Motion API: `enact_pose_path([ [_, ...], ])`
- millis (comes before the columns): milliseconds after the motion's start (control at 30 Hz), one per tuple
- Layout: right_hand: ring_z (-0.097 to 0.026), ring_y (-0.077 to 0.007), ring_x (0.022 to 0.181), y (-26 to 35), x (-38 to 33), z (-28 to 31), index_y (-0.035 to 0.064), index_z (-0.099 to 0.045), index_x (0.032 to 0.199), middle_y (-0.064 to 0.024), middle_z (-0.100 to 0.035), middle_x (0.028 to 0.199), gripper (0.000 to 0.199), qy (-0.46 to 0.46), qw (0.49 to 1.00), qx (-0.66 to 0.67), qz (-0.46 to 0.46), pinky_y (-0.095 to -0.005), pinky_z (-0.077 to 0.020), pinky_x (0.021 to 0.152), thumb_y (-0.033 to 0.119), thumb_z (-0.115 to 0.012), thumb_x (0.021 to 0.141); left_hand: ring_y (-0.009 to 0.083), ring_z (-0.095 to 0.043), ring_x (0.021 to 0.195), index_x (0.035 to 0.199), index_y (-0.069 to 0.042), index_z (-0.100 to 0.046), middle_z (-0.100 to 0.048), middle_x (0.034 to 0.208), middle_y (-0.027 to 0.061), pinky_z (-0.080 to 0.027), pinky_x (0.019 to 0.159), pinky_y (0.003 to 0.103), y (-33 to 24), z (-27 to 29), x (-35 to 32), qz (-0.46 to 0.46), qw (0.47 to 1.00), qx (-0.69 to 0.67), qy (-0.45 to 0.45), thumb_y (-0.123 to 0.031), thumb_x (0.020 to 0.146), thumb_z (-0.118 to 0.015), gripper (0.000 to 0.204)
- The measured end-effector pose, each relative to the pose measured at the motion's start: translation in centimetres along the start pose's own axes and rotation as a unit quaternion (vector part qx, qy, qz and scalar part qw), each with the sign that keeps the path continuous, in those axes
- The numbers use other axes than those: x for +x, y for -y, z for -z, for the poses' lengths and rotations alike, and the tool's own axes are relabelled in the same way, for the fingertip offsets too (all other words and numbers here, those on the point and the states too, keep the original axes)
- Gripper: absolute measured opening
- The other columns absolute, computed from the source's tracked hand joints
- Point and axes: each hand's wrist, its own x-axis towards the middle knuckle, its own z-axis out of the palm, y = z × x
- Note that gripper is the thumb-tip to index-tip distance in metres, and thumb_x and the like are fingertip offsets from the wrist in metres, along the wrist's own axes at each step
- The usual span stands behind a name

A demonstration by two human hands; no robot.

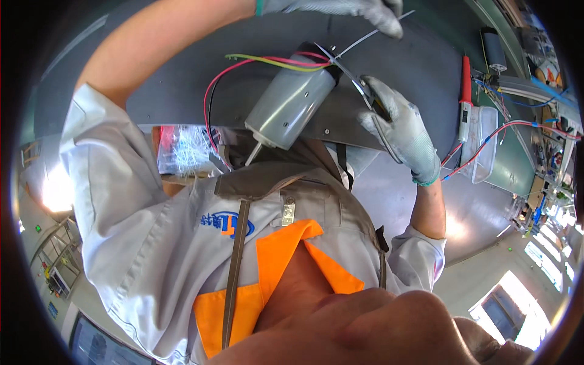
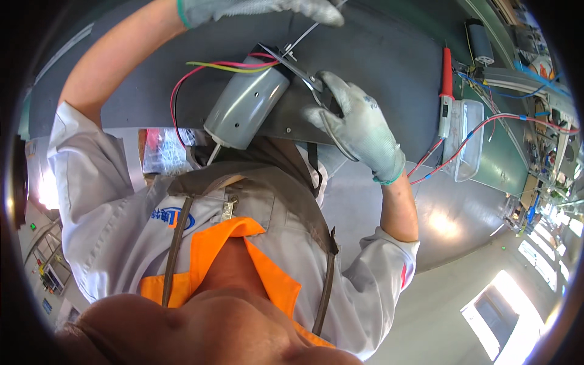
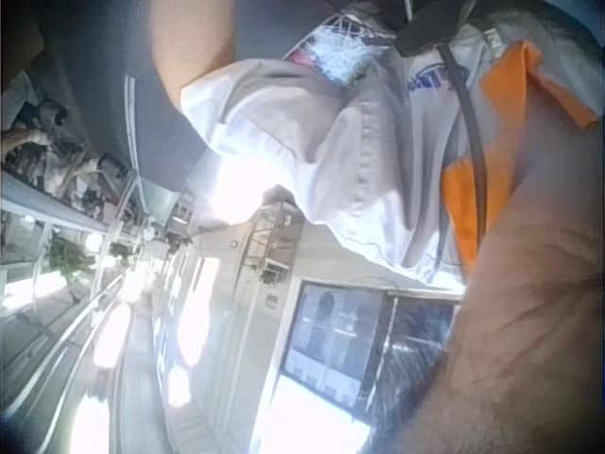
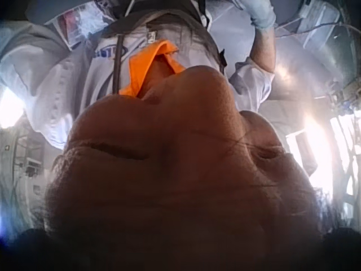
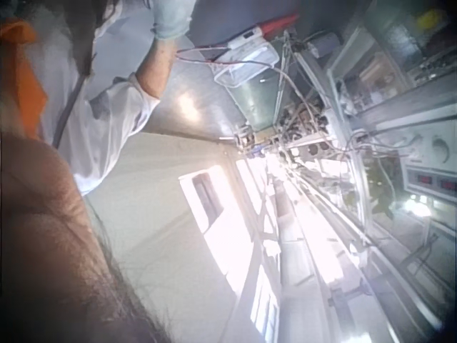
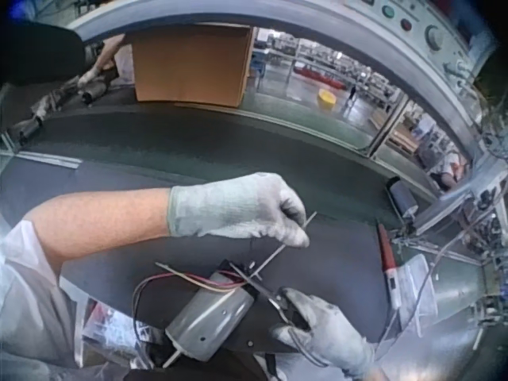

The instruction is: The worker is connecting and securing electrical wires onto a motor assembly at a factory workbench.

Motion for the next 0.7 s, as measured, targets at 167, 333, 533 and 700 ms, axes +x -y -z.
enact_pose_path([
  [167,-0.066,-0.0365,0.082,2.0,0.0,0.2,0.002,-0.058,0.128,-0.0209,-0.066,0.091,0.055,0.014,0.999,-0.046,-0.026,-0.0415,-0.0521,0.073,0.03,-0.078,0.086,0.0117,-0.055,0.064,0.09,0.003,-0.072,-0.06,0.064,0.0098,-0.045,0.061,0.033,-1.0,-0.3,0.1,0.049,0.999,0.005,0.014,-0.023,0.085,-0.077,0.026],
  [333,-0.064,-0.0357,0.067,2.0,-0.2,-0.3,0.0036,-0.06,0.125,-0.016,-0.064,0.074,0.051,0.037,0.992,0.006,-0.122,-0.0405,-0.0509,0.064,0.033,-0.078,0.087,0.0074,-0.053,0.067,0.089,0.004,-0.073,-0.063,0.069,0.0006,-0.043,0.06,0.028,1.6,0.3,-2.0,-0.022,0.989,-0.091,-0.111,-0.021,0.089,-0.075,0.026],
  [533,-0.067,-0.0388,0.084,-5.3,-1.7,1.1,0.0034,-0.059,0.129,-0.0203,-0.069,0.093,0.046,-0.135,0.928,-0.347,-0.038,-0.0474,-0.0525,0.072,0.021,-0.07,0.088,0.0218,-0.063,0.08,0.105,-0.001,-0.072,-0.066,0.089,0.0084,-0.051,0.072,0.033,4.2,3.9,-20.6,0.184,0.976,0.011,0.112,-0.03,0.09,-0.074,0.033],
  [700,-0.06,-0.0077,0.081,-1.9,-0.9,-0.7,-0.0023,-0.07,0.115,-0.0032,-0.069,0.093,0.033,0.029,0.954,0.175,-0.242,-0.0243,-0.0501,0.074,0.027,-0.066,0.099,0.0365,-0.065,0.098,0.114,-0.006,-0.068,-0.068,0.104,0.0201,-0.052,0.088,0.043,4.4,0.1,-30.6,0.261,0.888,0.366,0.094,-0.046,0.078,-0.078,0.055],
])
